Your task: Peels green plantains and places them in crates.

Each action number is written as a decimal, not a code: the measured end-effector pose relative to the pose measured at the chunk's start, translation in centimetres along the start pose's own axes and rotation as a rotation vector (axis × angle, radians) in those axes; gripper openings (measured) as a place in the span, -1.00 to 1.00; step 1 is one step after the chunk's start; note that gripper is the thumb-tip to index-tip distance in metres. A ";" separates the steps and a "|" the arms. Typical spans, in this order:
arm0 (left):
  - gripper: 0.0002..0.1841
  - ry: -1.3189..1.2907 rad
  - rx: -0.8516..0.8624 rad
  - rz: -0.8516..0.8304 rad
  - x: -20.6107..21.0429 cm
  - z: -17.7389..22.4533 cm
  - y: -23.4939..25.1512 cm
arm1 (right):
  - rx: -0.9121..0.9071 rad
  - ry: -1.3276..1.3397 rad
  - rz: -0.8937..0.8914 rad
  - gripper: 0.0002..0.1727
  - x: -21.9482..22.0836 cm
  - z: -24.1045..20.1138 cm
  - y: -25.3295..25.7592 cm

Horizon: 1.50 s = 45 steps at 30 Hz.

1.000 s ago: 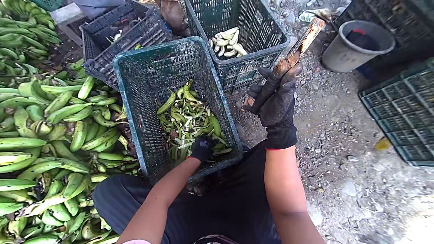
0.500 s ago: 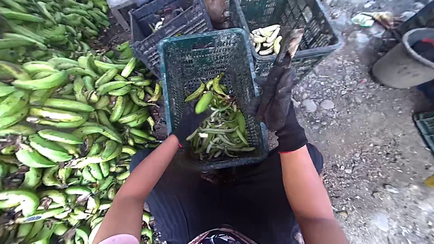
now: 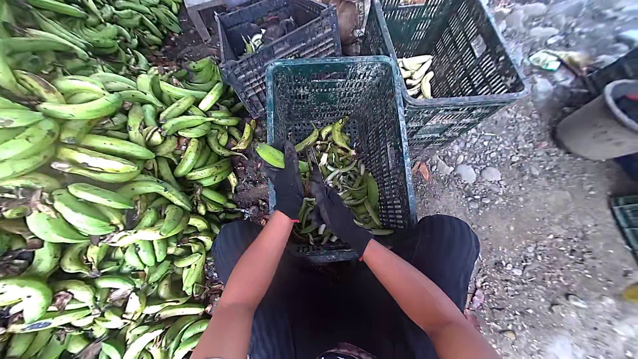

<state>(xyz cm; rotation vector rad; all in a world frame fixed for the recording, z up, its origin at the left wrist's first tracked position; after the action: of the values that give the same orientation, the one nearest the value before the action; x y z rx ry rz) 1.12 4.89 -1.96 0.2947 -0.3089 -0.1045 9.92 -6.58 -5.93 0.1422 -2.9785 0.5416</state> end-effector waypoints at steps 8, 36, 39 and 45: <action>-0.68 -0.034 -0.077 0.123 0.2 -0.6 -0.4 | 0.019 -0.134 0.057 -0.44 -0.8 0.8 0.8; -0.39 0.047 -0.314 -0.202 0.6 0.7 1.0 | -0.151 -0.941 0.098 -0.35 -7.2 -5.4 0.4; -0.36 -0.168 -0.438 -0.129 1.1 0.4 0.4 | -0.101 -1.054 0.075 -0.30 -6.8 -5.2 0.0; -0.28 -0.283 -0.467 -0.092 0.9 -0.7 0.2 | -0.167 -1.034 0.186 -0.20 -5.7 -4.6 -1.2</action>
<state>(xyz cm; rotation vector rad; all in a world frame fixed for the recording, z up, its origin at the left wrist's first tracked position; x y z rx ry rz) 2.23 5.17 -2.30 -0.1718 -0.5392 -0.3046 16.12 -5.69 -1.90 0.1679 -4.0589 0.2618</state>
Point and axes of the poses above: each hand's wrist, its own y-axis towards the middle knuckle, its own x-axis out of the palm, z = x × y, the point moved 6 cm from there along y, towards the middle knuckle, and after that the axes turned 12 degrees about -z, right-handed, at the moved point
